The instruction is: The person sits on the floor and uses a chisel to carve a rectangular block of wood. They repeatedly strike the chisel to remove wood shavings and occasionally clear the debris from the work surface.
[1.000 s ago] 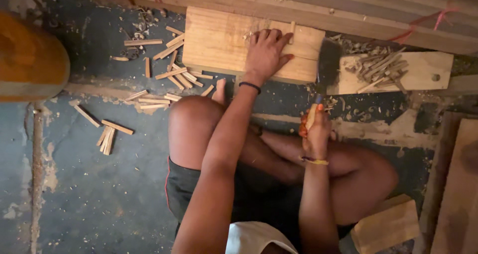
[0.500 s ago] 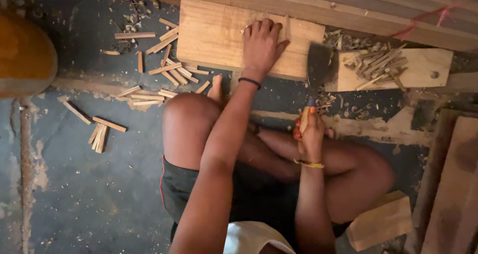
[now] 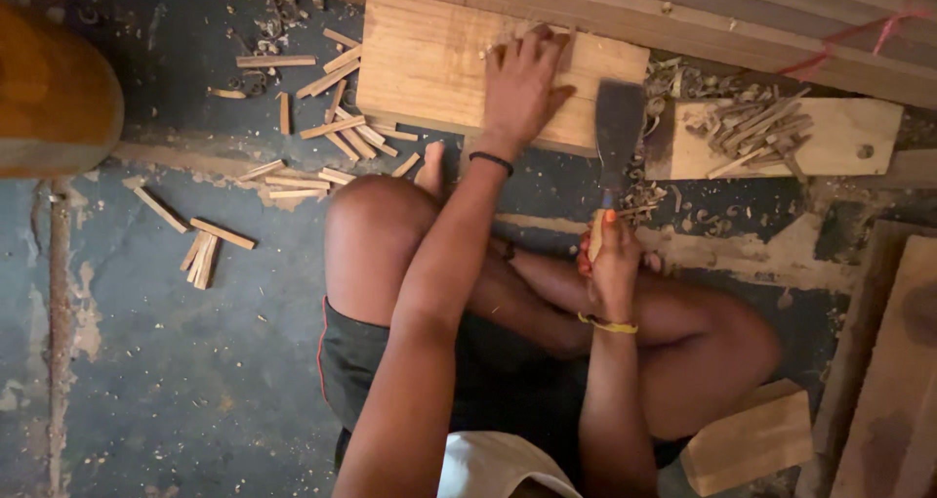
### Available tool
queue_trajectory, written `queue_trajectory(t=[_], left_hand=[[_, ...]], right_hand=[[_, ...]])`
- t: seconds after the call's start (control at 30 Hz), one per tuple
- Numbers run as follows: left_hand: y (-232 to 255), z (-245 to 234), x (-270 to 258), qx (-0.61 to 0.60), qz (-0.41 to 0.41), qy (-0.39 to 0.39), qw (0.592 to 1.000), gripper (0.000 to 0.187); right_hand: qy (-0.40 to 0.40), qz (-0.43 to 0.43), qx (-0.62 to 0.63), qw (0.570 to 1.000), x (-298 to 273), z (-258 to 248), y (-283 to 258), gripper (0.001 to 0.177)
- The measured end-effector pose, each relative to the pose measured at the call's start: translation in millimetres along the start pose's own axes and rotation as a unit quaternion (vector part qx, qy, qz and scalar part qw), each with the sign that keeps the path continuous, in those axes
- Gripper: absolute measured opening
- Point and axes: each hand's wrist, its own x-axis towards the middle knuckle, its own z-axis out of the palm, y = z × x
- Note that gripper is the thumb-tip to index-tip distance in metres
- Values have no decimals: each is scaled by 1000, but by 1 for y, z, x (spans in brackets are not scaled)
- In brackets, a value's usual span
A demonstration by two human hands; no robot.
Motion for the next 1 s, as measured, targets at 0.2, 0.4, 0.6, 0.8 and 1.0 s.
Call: queue_trajectory(t=[0.2,0.4,0.6,0.8,1.0], left_hand=[[24,-3,5,-162,147,-40,975,59],[62,-3,-4,-274,219,-164,922,48],[63,0,-2,-273,213,-180,921,36],[62,4,0,-255,236,-142,927,36],[59,8,1,-254,222,-148,929,38]], right_hand=[[0,-29,-76,997,-4,1,-3,39],[3,3,-99,995,-8,9,-8,29],[-34,-3,-72,997,-13,20,-6,37],[-39,12,-48,998,-10,25,-11,39],[-31,0,-43,999,-10,31,-16,37]])
